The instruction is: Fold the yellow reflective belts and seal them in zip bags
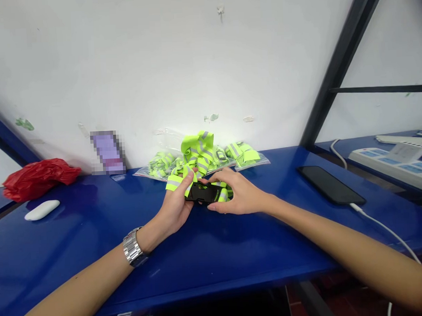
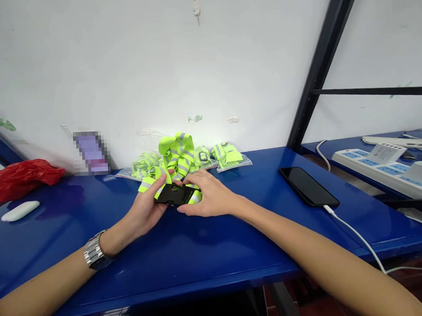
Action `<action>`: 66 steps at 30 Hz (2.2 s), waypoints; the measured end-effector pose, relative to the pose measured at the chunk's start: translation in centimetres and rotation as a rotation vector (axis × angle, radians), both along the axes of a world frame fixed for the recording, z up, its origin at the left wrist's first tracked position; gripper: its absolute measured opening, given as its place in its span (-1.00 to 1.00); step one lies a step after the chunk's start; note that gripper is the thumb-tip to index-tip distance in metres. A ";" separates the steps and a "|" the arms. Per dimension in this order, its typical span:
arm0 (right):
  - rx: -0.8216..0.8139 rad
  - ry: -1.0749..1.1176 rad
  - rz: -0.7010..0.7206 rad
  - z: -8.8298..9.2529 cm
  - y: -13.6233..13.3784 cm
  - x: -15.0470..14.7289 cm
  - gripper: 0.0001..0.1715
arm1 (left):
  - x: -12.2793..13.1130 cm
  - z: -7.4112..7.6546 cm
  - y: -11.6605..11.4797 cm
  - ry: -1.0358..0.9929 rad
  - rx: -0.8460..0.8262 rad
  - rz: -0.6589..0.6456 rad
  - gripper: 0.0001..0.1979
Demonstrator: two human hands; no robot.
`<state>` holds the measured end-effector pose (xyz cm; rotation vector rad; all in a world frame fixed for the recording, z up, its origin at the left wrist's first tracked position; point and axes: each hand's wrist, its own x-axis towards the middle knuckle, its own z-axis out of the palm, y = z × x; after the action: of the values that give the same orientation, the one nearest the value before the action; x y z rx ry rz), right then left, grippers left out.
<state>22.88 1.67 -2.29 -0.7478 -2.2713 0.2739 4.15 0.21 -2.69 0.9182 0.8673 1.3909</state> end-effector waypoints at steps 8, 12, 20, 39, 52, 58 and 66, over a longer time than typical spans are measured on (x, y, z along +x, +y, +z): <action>0.139 0.003 0.380 -1.2 -3.4 -3.1 -0.79 | -0.1 0.0 0.5 -0.074 0.079 0.186 -0.76; -0.155 0.146 0.246 -1.9 -3.1 -3.8 -0.69 | -0.4 0.3 0.6 -0.061 0.113 0.172 -0.75; -0.910 0.606 0.366 -2.3 -1.0 -4.0 -0.45 | -0.1 -0.2 0.2 -0.105 0.154 0.155 -0.61; -0.975 1.368 0.022 -2.1 -0.9 -5.4 -0.63 | 0.6 -1.3 -0.7 -0.028 0.089 -0.069 -0.56; -1.261 1.059 0.467 -1.7 -0.9 -4.5 -0.45 | 0.2 -0.1 -0.8 -0.119 0.093 -0.031 -0.61; -1.081 1.265 0.242 -1.3 -0.8 -4.4 -0.60 | 0.2 -0.6 -0.8 -0.093 0.052 -0.034 -0.58; -1.003 1.358 0.016 -1.2 -0.8 -4.4 -0.76 | -0.1 -1.6 -0.6 0.112 0.174 -0.096 -0.55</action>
<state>18.43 0.90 -3.46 -0.6440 -0.7398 1.4573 4.04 -0.39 -4.28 1.1652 0.7836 1.3576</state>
